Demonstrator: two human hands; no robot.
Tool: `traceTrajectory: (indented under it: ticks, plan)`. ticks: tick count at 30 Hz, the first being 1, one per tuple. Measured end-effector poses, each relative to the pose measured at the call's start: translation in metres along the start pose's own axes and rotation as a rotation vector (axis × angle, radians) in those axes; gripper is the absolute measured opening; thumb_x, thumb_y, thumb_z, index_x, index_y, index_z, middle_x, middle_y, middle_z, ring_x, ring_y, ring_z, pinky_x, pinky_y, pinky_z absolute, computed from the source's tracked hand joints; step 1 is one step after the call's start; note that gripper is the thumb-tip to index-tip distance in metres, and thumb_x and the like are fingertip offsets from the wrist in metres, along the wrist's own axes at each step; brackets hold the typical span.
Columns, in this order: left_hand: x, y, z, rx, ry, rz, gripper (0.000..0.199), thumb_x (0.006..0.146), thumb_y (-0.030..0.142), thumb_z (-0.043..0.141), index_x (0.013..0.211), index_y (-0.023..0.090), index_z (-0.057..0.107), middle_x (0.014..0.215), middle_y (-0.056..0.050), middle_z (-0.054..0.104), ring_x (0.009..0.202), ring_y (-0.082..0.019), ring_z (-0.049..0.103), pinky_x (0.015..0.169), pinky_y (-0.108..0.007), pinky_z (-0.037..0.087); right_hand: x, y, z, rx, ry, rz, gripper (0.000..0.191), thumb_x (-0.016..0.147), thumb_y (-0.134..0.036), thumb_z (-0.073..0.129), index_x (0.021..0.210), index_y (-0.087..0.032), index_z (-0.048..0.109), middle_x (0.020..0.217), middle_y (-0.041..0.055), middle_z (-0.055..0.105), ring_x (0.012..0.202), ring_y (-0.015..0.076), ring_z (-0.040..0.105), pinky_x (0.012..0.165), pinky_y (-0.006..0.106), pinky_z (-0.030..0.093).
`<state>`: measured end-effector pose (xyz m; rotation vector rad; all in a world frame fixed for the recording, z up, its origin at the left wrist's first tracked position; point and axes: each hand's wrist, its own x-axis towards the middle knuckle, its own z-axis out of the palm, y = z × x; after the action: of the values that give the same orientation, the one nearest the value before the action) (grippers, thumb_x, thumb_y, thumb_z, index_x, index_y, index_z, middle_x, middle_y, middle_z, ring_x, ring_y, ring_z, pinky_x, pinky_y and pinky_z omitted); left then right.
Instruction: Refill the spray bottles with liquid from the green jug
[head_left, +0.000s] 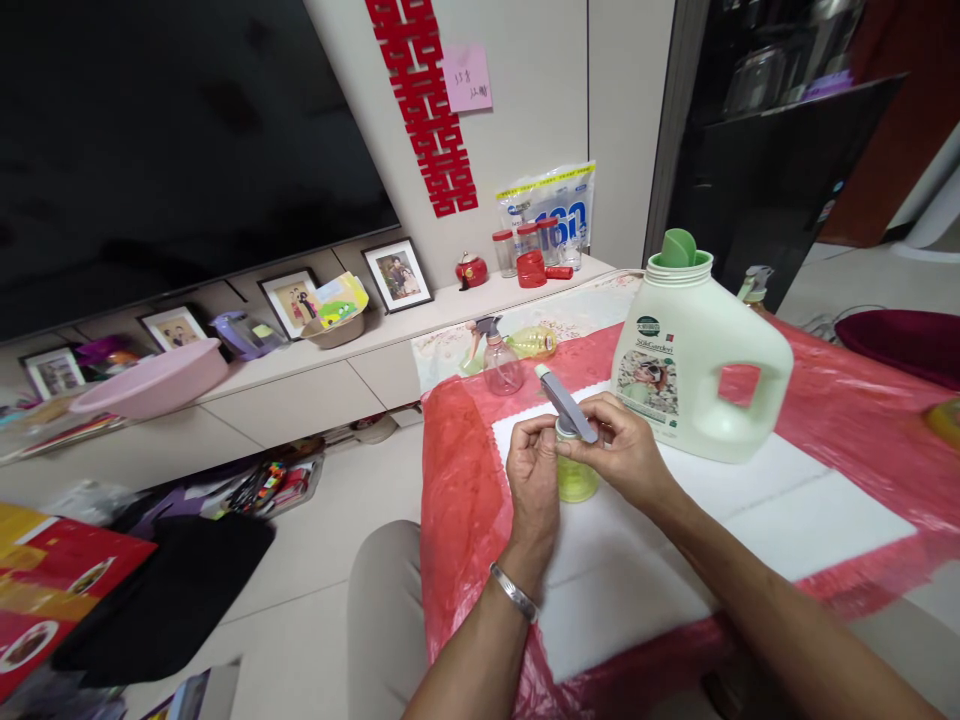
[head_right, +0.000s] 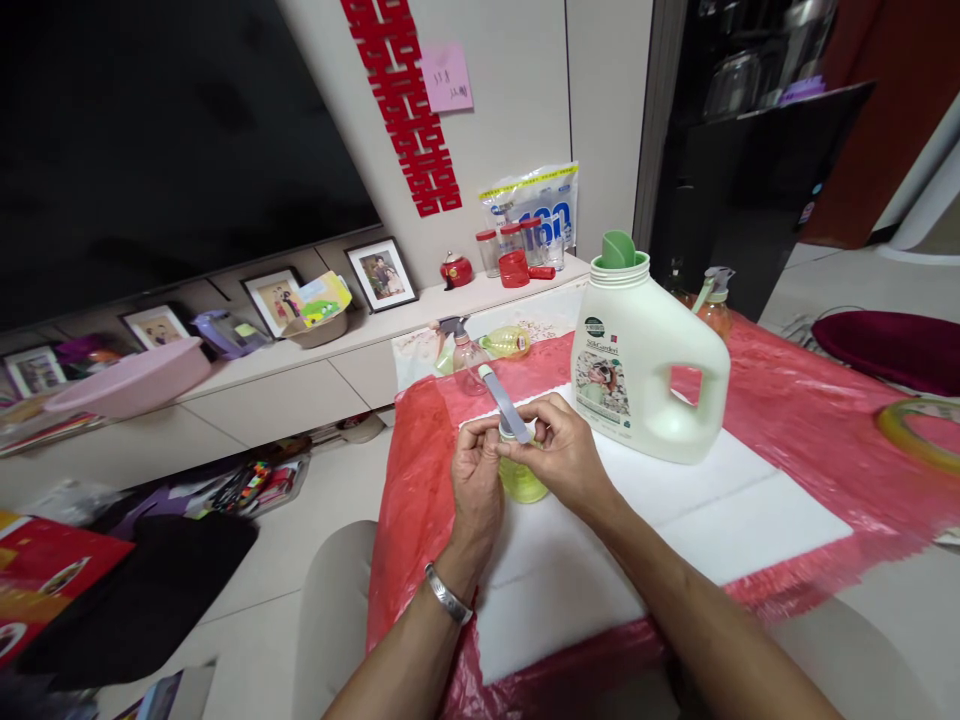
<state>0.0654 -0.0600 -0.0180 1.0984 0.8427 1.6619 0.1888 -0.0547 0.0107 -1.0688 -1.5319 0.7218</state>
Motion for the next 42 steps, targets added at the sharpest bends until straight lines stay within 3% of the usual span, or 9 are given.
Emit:
traceTrajectory:
  ticks: [3, 9, 18, 22, 28, 33, 38, 40, 42]
  plan:
    - [0.000, -0.002, -0.001, -0.012, 0.000, -0.008, 0.022, 0.088, 0.042, 0.067, 0.095, 0.021, 0.065, 0.093, -0.002, 0.065, 0.087, -0.016, 0.062, 0.086, -0.030, 0.049, -0.001, -0.003, 0.002, -0.022, 0.032, 0.018, 0.044, 0.071, -0.055, 0.079, 0.088, -0.016, 0.067, 0.084, 0.0038, 0.052, 0.070, 0.0102, 0.043, 0.063, 0.024, 0.038]
    - [0.002, -0.002, 0.000, -0.031, -0.001, 0.004, 0.021, 0.088, 0.040, 0.068, 0.096, 0.021, 0.065, 0.093, -0.002, 0.066, 0.087, -0.016, 0.062, 0.084, -0.029, 0.049, -0.001, -0.007, -0.003, 0.005, -0.043, -0.004, 0.044, 0.076, -0.055, 0.075, 0.098, -0.018, 0.070, 0.087, 0.0038, 0.054, 0.071, 0.0100, 0.046, 0.064, 0.024, 0.041]
    - [0.001, -0.003, -0.002, -0.059, 0.019, -0.017, 0.024, 0.084, 0.041, 0.072, 0.094, 0.021, 0.066, 0.093, -0.003, 0.068, 0.088, -0.017, 0.064, 0.085, -0.031, 0.051, -0.003, -0.007, 0.001, -0.034, 0.031, -0.058, 0.040, 0.076, -0.056, 0.075, 0.089, -0.018, 0.070, 0.085, 0.0045, 0.054, 0.069, 0.0100, 0.046, 0.061, 0.024, 0.041]
    - [-0.003, -0.004, -0.004, 0.002, -0.004, -0.004, 0.025, 0.086, 0.042, 0.070, 0.100, 0.021, 0.068, 0.101, -0.005, 0.070, 0.097, -0.019, 0.065, 0.091, -0.033, 0.050, -0.001, -0.006, -0.004, -0.055, 0.030, -0.066, 0.034, 0.078, -0.050, 0.075, 0.091, -0.019, 0.070, 0.085, 0.0041, 0.057, 0.073, 0.0112, 0.049, 0.065, 0.024, 0.040]
    - [-0.007, -0.011, -0.012, 0.083, 0.012, -0.169, 0.033, 0.091, 0.047, 0.061, 0.108, 0.020, 0.069, 0.114, -0.008, 0.071, 0.106, -0.022, 0.066, 0.096, -0.037, 0.050, 0.005, 0.000, -0.020, -0.033, 0.086, -0.061, 0.030, 0.082, -0.046, 0.070, 0.085, -0.017, 0.065, 0.086, 0.0041, 0.056, 0.079, 0.0128, 0.050, 0.068, 0.025, 0.041]
    - [-0.005, -0.010, -0.010, -0.133, -0.107, -0.305, 0.045, 0.093, 0.055, 0.055, 0.115, 0.019, 0.069, 0.120, -0.011, 0.070, 0.112, -0.024, 0.065, 0.097, -0.039, 0.050, 0.007, 0.000, -0.041, 0.183, 0.151, -0.069, 0.030, 0.082, -0.044, 0.072, 0.098, -0.020, 0.065, 0.105, 0.0053, 0.059, 0.096, 0.0167, 0.056, 0.082, 0.028, 0.047]
    - [-0.009, -0.007, -0.008, -0.465, -0.381, -0.677, 0.064, 0.089, 0.066, 0.052, 0.131, 0.018, 0.061, 0.125, -0.017, 0.068, 0.100, -0.029, 0.070, 0.066, -0.033, 0.057, 0.005, -0.009, -0.052, 0.282, 0.106, -0.006, 0.041, 0.079, -0.048, 0.076, 0.109, -0.023, 0.065, 0.119, 0.0071, 0.061, 0.112, 0.0235, 0.058, 0.099, 0.039, 0.048]
    - [-0.011, -0.006, -0.009, -0.497, -0.411, -0.675, 0.064, 0.087, 0.064, 0.058, 0.131, 0.018, 0.061, 0.129, -0.017, 0.066, 0.102, -0.030, 0.069, 0.065, -0.033, 0.058, 0.004, -0.012, -0.052, 0.287, 0.096, 0.016, 0.046, 0.079, -0.050, 0.075, 0.115, -0.023, 0.064, 0.123, 0.0082, 0.061, 0.111, 0.0240, 0.060, 0.096, 0.040, 0.051]
    - [-0.012, -0.004, -0.009, -0.516, -0.407, -0.632, 0.062, 0.085, 0.062, 0.062, 0.130, 0.019, 0.061, 0.135, -0.017, 0.063, 0.110, -0.032, 0.066, 0.073, -0.038, 0.060, 0.003, -0.015, -0.049, 0.257, 0.114, 0.018, 0.046, 0.081, -0.050, 0.073, 0.116, -0.023, 0.062, 0.123, 0.0089, 0.061, 0.109, 0.0234, 0.061, 0.091, 0.039, 0.053]
